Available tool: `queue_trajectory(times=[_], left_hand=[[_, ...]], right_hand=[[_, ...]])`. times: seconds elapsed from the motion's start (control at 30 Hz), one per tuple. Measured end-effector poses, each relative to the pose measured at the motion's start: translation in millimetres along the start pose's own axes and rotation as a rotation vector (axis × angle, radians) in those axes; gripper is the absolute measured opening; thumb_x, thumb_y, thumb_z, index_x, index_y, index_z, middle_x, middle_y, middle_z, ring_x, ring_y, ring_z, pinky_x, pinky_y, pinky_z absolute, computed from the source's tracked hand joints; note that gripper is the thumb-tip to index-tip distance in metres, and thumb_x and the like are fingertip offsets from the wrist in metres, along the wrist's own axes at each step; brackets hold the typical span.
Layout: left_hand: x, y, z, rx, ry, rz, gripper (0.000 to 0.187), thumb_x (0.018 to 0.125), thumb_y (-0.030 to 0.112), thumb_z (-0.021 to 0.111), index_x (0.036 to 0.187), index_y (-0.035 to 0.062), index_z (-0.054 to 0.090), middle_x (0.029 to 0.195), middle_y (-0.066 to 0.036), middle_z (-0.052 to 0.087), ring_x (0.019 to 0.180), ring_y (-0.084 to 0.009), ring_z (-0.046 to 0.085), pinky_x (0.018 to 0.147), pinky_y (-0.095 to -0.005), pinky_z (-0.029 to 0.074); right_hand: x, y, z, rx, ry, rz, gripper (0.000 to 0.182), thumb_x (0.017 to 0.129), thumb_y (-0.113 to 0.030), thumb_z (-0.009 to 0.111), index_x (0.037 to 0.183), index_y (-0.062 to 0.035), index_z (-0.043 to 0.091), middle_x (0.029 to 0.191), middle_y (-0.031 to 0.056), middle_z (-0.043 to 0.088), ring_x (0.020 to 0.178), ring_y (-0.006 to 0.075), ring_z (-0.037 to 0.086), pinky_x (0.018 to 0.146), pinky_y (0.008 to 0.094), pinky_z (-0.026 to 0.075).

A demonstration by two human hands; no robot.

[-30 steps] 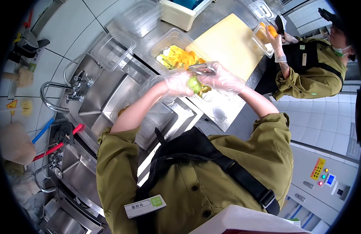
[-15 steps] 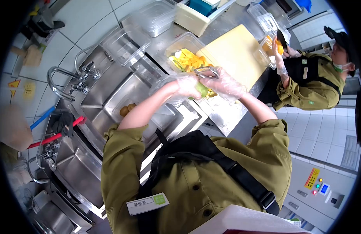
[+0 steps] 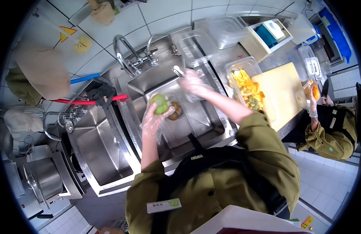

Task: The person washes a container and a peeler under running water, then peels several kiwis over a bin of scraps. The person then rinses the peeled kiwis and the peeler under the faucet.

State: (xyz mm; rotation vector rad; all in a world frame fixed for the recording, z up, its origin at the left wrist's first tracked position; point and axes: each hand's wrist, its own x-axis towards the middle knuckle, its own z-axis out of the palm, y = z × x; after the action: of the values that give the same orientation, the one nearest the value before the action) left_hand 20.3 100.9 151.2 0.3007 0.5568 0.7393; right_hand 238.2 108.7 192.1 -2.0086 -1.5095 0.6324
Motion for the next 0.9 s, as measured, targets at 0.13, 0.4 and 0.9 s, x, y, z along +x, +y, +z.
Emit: queue_trajectory(times=[0.13,0.4,0.9], left_hand=[[-4,19,-14,-0.329,0.270,0.039,0.030,0.085,0.024,0.054,0.109,0.0055,0.051,0.105,-0.016,0.053,0.096,-0.0333,0.053,0.084,-0.0491,0.046],[87,11,-70,-0.288,0.498,-0.135,0.021,0.086,0.022,0.056,0.095,0.0035,0.055,0.098,-0.012,0.058,0.093,-0.0309,0.055,0.083,-0.0436,0.049],[158,4,-121,-0.539,0.614,-0.265,0.030,0.087,0.029,0.050,0.096,0.0001,0.053,0.090,-0.014,0.057,0.082,-0.0299,0.055,0.072,-0.0383,0.052]], right_hand=[[94,24,74,-0.402,0.250,0.087,0.035,0.076,-0.012,0.054,0.104,0.0063,0.048,0.081,0.0197,0.060,0.079,0.0294,0.063,0.069,0.0390,0.050],[125,34,96,-0.075,0.464,0.185,0.019,0.074,-0.013,0.059,0.088,-0.0017,0.057,0.074,0.0192,0.060,0.069,0.0362,0.061,0.064,0.0450,0.049],[122,71,117,-0.191,0.605,-0.200,0.070,0.069,-0.001,0.054,0.134,-0.0076,0.028,0.079,0.0114,0.059,0.066,0.0326,0.059,0.059,0.0450,0.045]])
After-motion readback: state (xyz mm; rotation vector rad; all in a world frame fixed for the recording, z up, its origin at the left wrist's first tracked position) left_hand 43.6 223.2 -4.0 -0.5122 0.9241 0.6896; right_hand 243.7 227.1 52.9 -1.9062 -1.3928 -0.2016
